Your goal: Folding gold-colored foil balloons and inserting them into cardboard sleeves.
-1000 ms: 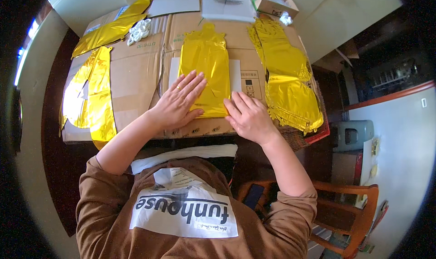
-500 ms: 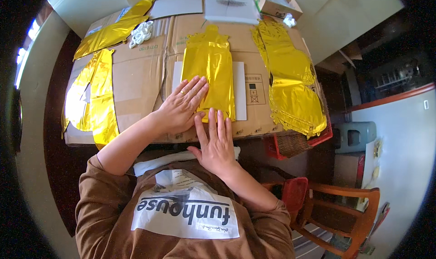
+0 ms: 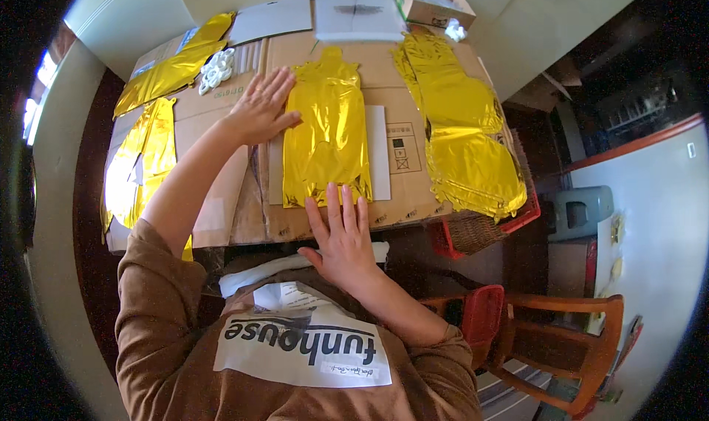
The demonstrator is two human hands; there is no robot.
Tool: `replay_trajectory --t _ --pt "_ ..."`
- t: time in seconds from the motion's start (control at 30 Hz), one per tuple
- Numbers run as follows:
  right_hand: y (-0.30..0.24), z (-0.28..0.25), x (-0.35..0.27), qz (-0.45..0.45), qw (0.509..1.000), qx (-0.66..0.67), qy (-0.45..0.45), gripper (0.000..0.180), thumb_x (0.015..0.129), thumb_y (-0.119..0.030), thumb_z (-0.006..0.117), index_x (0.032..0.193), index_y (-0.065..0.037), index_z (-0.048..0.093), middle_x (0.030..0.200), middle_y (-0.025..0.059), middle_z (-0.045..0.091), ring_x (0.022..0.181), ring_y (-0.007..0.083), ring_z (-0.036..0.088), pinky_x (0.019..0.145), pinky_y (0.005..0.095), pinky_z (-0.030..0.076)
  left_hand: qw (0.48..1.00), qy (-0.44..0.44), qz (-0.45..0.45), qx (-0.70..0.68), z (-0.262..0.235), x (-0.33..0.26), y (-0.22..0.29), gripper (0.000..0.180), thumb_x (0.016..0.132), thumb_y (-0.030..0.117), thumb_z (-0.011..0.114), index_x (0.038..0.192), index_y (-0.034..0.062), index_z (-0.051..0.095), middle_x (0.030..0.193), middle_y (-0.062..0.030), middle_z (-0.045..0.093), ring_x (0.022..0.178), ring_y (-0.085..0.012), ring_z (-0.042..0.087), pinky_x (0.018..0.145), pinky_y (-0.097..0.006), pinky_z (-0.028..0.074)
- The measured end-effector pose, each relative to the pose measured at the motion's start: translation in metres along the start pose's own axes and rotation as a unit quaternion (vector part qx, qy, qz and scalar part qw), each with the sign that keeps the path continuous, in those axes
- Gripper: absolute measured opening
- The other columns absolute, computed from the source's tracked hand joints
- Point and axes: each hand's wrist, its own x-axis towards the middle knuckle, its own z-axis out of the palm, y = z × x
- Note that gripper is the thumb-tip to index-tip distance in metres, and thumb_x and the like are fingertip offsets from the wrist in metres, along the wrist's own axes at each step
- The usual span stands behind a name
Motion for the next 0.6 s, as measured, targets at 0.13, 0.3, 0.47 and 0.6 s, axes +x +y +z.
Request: replay_trajectory --t 0.13,0.3,0.47,0.6 --pt "0.005 -0.001 -0.004 0.028 1.0 0.002 -0.01 0.097 0.082 -0.047 0.077 0.157 -0.006 0.032 0.158 0.0347 0.024 0.147 0.0543 0.022 0.118 0.0679 0.017 0.982 -0.159 0.024 -0.096 -0.088 0.028 0.096 0.07 0.095 0.037 0.063 0.151 0.0012 0.04 0.157 -0.0228 0.038 0.149 -0.0372 0.034 0.121 -0.052 0.029" --pt "-0.001 -0.003 0.0 0.024 0.999 0.007 -0.028 0.095 0.083 -0.047 0.076 0.157 -0.006 0.033 0.158 0.0344 0.024 0.147 0.0537 0.021 0.118 0.0681 0.017 0.954 -0.047 0.25 -0.161 -0.003 0.005 0.102 0.062 0.099 0.039 0.057 0.15 0.0041 0.046 0.16 -0.0151 0.039 0.15 -0.0275 0.034 0.123 -0.049 0.027" --pt "0.001 -0.001 -0.004 0.017 1.0 0.005 0.005 0.095 0.082 -0.049 0.075 0.157 -0.007 0.033 0.159 0.0327 0.023 0.147 0.0516 0.022 0.117 0.0679 0.017 0.974 -0.055 0.193 -0.106 0.012 0.049 0.064 0.069 0.104 0.046 0.046 0.16 0.0093 0.029 0.167 -0.0107 0.026 0.155 -0.0266 0.023 0.127 -0.049 0.015" --pt "0.0 -0.001 -0.002 0.002 1.0 0.002 0.012 0.096 0.081 -0.05 0.076 0.157 -0.007 0.034 0.159 0.0327 0.025 0.146 0.0511 0.025 0.117 0.0675 0.019 0.992 -0.042 0.106 -0.046 0.028 0.076 0.016 0.069 0.105 0.045 0.045 0.161 0.0093 0.026 0.168 -0.0116 0.023 0.156 -0.0261 0.018 0.128 -0.048 0.013"
